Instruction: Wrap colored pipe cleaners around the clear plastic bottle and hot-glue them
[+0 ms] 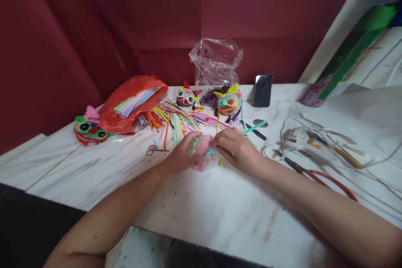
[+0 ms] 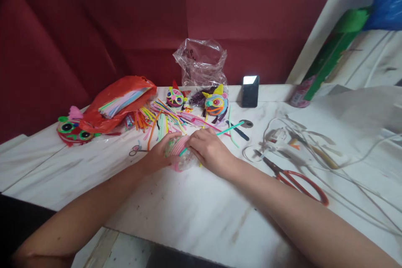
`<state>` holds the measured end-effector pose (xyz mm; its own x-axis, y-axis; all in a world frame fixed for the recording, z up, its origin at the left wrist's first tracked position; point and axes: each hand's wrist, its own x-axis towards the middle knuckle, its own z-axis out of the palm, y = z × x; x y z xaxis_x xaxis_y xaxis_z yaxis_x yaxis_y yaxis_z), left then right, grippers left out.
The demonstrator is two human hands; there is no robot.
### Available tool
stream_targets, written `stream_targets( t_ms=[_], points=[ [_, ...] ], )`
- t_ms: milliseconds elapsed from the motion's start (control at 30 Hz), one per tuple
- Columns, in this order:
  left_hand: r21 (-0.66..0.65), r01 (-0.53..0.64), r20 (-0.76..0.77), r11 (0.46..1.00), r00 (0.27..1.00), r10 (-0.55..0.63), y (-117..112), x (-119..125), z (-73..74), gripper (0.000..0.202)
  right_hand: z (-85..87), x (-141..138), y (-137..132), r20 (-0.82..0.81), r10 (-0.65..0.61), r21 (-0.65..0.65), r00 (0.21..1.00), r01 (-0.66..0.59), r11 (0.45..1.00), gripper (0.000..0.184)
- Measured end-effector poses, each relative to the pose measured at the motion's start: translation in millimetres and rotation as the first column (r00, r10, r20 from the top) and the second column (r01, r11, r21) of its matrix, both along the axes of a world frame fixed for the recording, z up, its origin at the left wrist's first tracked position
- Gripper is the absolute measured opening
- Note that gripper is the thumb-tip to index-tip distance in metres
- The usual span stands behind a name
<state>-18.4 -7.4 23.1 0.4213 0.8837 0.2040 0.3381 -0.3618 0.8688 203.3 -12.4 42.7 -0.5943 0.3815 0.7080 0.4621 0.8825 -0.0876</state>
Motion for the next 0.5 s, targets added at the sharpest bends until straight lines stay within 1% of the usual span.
stream_targets(
  t_ms=[133,200,233,300,400,433,500],
  points=[
    [0.024,-0.015,-0.009,1.000,1.000,0.016,2.0,-2.2,-0.3,0.069,-1.5,-3.7,0.8,0.003,0.010,-0.013,1.000,-0.009,1.000,0.019],
    [0.048,-0.044,-0.035,0.998,0.998,0.046,5.7,-4.6,-1.6,0.064,1.6,-4.8,-0.2,0.018,-0.021,-0.028,1.000,0.022,0.999,0.018],
    [0.058,-0.060,-0.044,0.997,0.997,0.062,8.4,-6.0,-2.8,0.062,5.1,-4.7,-0.9,0.011,-0.048,-0.010,0.999,0.048,0.999,0.017],
    [0.084,-0.087,-0.071,0.993,0.993,0.093,14.7,-8.4,-5.6,0.062,16.9,-2.2,-2.7,0.018,-0.089,0.040,0.996,0.089,0.995,0.017],
    [0.088,-0.135,-0.016,0.987,0.991,0.136,22.9,-10.4,-9.3,0.061,43.5,10.6,-7.2,-0.045,-0.133,0.106,0.990,0.137,0.985,0.018],
    [0.067,-0.152,0.007,0.986,0.988,0.152,24.7,-10.5,-10.1,0.061,52.4,18.6,-9.0,-0.089,-0.152,0.110,0.984,0.161,0.981,0.018],
    [-0.027,-0.191,0.059,0.981,0.980,0.192,25.9,-9.8,-10.6,0.064,65.0,41.6,-12.6,-0.183,-0.215,0.071,0.959,0.231,0.970,0.018]
  ],
)
